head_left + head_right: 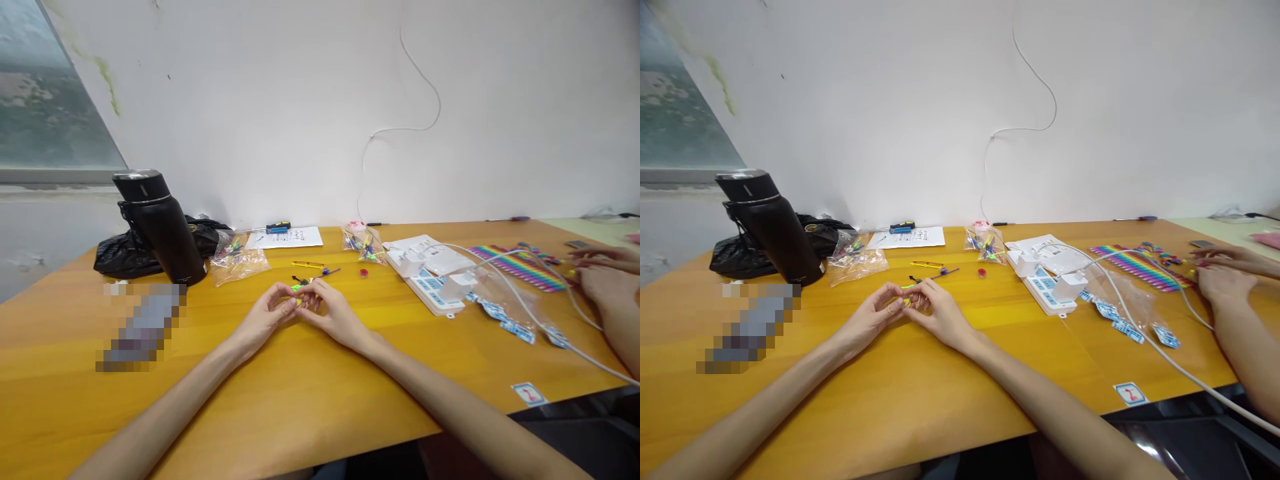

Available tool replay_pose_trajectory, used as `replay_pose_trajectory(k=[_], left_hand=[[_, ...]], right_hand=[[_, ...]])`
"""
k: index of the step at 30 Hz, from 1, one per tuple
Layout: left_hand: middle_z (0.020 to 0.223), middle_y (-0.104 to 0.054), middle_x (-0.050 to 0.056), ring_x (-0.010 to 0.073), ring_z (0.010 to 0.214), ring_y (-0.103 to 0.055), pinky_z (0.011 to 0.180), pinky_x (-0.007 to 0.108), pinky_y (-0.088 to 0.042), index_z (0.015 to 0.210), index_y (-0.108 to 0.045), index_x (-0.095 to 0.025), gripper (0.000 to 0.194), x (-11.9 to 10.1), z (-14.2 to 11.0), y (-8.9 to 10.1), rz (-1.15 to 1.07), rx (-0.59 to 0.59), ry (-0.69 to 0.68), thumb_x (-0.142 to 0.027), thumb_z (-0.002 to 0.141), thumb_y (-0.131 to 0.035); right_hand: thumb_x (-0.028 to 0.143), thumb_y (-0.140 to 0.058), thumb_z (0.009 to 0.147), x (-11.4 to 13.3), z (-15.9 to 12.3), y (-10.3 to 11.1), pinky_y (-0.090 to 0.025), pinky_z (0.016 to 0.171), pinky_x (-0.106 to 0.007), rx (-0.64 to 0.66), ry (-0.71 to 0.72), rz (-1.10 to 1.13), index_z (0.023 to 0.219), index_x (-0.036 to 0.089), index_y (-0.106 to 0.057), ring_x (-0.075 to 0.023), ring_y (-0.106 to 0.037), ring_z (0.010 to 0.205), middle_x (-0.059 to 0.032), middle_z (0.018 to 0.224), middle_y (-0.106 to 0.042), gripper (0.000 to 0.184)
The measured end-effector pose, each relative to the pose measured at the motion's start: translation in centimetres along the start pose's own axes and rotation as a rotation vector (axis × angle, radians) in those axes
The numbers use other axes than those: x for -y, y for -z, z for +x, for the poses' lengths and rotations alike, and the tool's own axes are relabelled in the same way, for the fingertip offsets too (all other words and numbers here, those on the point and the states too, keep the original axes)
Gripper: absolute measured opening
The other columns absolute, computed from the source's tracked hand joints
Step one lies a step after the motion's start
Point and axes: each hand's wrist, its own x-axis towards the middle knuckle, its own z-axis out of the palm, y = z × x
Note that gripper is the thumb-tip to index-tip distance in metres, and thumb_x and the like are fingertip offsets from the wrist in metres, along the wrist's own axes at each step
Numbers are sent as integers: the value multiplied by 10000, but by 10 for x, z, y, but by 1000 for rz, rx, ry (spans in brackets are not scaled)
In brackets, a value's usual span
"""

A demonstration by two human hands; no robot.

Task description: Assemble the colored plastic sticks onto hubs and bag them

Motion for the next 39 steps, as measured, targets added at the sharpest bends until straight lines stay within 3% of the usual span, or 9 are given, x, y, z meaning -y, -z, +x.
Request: replay_pose_trajectory(k=[4,9,16,21,25,33,39], left_hand=[[1029,-650,10,144,961,-619,891,270,-537,936,-598,-195,267,-1,0,-3,25,-9,19,-387,852,-763],[1047,-662,28,186,1021,-623,970,358,-538,946,-627,-188,290,-1,0,-8,59,6,17,-452,872,-722],[1012,-669,55,189,940,-638,883,337,-559,1002,-667,-183,278,-2,-1,-9,206,86,19,-444,906,-681],[990,-610,43,180,941,-603,860,317,-568,964,-672,-180,276,-2,-1,-8,152,35,-14,-452,922,-655],[956,-604,39,173,897,-612,831,306,-567,940,-667,-177,297,-2,-1,-6,155,29,-15,-473,925,-643],[900,-669,74,189,833,-656,783,305,-553,916,-651,-156,377,-3,1,-3,163,-48,5,-526,942,-580],[857,-674,67,177,773,-651,764,295,-538,905,-645,-152,406,-4,1,-5,185,-33,15,-551,931,-580]], right_hand=[[285,-645,950,6,-1,0,-482,785,-286,-13,-30,39,1117,210,-635,-154,-579,849,-34,990,-610,184],[342,-661,940,4,-1,-3,-515,785,-288,-71,-86,189,1091,216,-557,-152,-602,855,-29,985,-633,222],[431,-595,973,-4,0,1,-518,738,-272,-96,-212,334,976,213,-551,-143,-600,800,-18,909,-604,222],[380,-672,930,2,0,5,-515,769,-283,-17,-120,247,1139,216,-602,-151,-595,810,-20,921,-627,275],[342,-659,940,3,0,4,-513,755,-279,-35,-85,202,1138,217,-626,-150,-595,803,-18,901,-640,236],[370,-739,873,-7,3,21,-472,659,-283,-225,-13,-47,995,209,-606,-141,-554,676,7,778,-593,243],[421,-736,869,-8,4,31,-445,627,-272,-296,0,-150,933,213,-560,-132,-512,642,24,728,-527,280]])
